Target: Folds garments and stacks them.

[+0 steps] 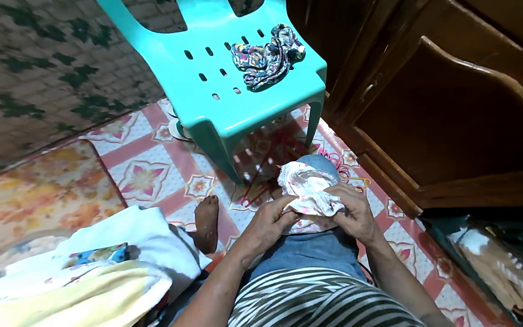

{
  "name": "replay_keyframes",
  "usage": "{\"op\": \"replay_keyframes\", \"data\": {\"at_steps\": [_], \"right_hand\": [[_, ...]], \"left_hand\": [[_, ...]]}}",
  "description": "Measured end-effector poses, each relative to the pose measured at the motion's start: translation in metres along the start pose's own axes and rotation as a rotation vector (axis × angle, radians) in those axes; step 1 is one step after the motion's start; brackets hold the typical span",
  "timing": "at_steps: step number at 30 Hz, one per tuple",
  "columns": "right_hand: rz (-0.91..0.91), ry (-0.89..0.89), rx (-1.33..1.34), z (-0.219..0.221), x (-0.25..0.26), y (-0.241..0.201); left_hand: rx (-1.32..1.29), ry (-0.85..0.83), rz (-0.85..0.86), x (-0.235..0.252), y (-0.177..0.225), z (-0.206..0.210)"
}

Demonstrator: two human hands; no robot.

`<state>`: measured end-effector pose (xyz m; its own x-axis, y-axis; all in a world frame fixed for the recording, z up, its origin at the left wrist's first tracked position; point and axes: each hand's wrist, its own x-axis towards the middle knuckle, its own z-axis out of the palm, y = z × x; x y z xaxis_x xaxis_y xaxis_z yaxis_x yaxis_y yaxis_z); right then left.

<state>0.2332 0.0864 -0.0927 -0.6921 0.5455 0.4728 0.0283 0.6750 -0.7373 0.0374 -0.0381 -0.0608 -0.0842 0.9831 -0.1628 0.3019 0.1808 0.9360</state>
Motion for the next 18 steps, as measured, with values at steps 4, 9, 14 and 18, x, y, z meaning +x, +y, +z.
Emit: {"op": "replay_keyframes", "data": {"at_steps": [4, 9, 14, 18], "right_hand": [[0.005, 0.002, 0.024, -0.001, -0.001, 0.003], [0.019, 0.005, 0.033, -0.002, -0.002, 0.002], [0.028, 0.004, 0.031, -0.009, 0.003, -0.006], [-0.100, 0.120, 0.040, -0.043, 0.013, -0.047]], "left_hand": [[-0.027, 0.011, -0.009, 0.001, -0.001, 0.002], [-0.043, 0.030, 0.017, 0.002, 0.000, 0.004], [-0.073, 0.051, 0.022, 0.000, 0.004, 0.003], [-0.091, 0.045, 0.003, 0.000, 0.002, 0.002]]}}
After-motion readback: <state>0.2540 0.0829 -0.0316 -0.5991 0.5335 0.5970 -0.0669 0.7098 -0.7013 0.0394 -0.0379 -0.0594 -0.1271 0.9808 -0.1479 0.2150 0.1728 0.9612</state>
